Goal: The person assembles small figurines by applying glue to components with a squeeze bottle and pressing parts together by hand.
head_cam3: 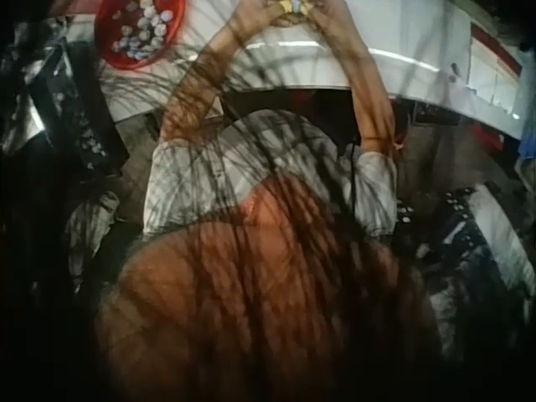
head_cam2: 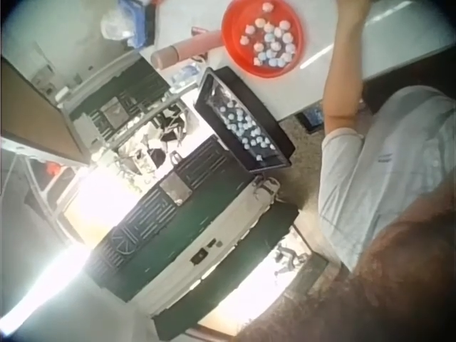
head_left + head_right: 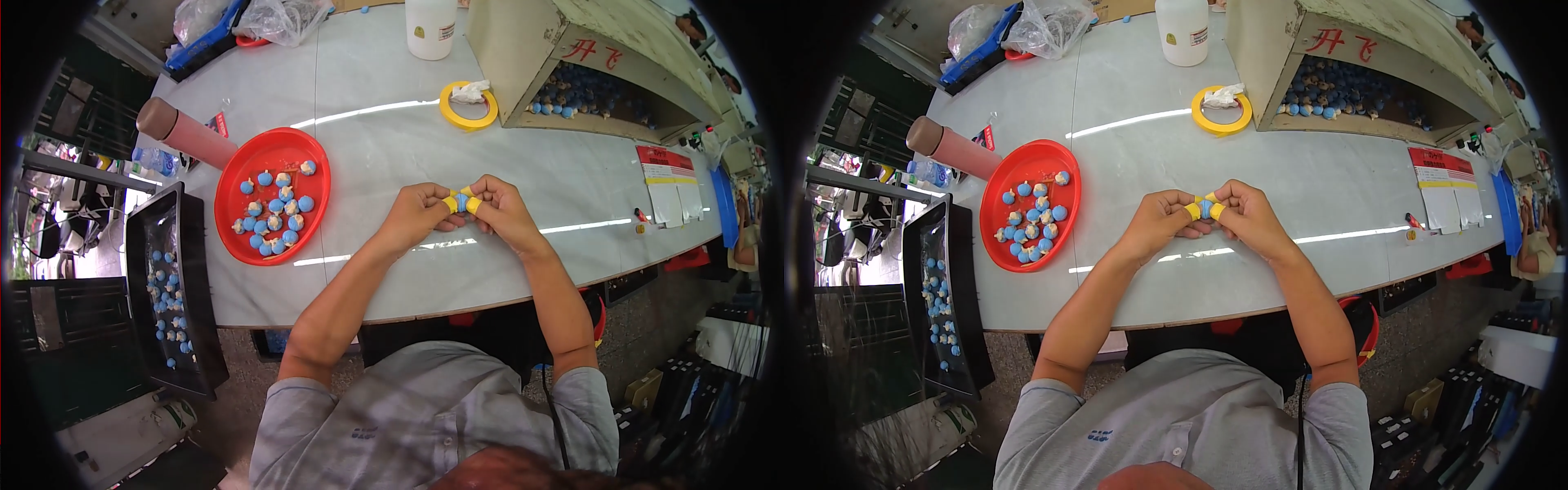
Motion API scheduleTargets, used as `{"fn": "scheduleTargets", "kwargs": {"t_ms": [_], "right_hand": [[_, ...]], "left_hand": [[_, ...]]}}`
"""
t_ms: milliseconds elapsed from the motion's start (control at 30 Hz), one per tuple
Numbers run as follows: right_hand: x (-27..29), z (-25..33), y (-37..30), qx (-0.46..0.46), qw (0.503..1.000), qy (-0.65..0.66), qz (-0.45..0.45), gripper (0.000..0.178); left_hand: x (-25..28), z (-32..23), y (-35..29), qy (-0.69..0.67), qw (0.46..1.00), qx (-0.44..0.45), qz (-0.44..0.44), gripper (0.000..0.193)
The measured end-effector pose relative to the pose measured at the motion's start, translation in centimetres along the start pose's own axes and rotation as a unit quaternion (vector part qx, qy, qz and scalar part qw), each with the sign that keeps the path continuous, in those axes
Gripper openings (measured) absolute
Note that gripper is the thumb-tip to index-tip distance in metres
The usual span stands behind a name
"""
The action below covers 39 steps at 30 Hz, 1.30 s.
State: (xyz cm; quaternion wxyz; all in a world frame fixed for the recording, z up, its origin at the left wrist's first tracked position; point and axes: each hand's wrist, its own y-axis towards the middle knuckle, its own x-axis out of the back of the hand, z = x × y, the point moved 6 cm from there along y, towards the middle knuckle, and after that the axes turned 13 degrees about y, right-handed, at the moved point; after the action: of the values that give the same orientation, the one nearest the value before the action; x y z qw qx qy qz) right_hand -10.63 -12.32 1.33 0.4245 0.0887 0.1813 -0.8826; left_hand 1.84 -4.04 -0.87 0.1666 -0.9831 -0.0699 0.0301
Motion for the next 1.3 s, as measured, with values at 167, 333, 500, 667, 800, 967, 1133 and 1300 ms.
{"fn": "scheduleTargets", "kwargs": {"t_ms": [167,333,500,667,800,967,1133,1300], "right_hand": [[0.2,-0.3,0.0,-0.017,1.000,-0.012,0.015,0.007],[0.2,-0.5,0.1,0.001,0.999,-0.033,0.020,0.007],[0.1,-0.7,0.2,0.018,0.998,-0.062,0.025,0.010],[0.2,-1.0,0.2,0.042,0.996,-0.067,0.027,0.010],[-0.1,-0.9,0.2,0.040,0.997,-0.069,0.021,0.010],[-0.1,-0.9,0.2,0.063,0.995,-0.075,0.026,0.010],[-0.1,-0.9,0.2,0.066,0.994,-0.081,0.035,0.011],[-0.1,-0.8,0.2,0.062,0.993,-0.090,0.034,0.010]], "left_hand": [[0.0,0.2,0.2,-0.009,1.000,0.003,-0.001,0.026],[-0.2,-0.4,-0.1,-0.014,1.000,0.016,-0.013,0.020],[-0.1,0.1,0.0,0.003,1.000,0.012,-0.006,0.017],[-0.4,0.1,0.0,0.009,1.000,-0.002,-0.011,0.017],[-0.5,-0.1,-0.1,0.002,1.000,-0.004,-0.022,0.016],[-0.6,-0.1,0.0,0.011,1.000,-0.003,-0.027,0.016],[-0.5,0.1,0.0,0.009,1.000,-0.012,-0.028,0.016],[-0.4,0.3,0.2,0.011,0.999,-0.013,-0.029,0.016]]}}
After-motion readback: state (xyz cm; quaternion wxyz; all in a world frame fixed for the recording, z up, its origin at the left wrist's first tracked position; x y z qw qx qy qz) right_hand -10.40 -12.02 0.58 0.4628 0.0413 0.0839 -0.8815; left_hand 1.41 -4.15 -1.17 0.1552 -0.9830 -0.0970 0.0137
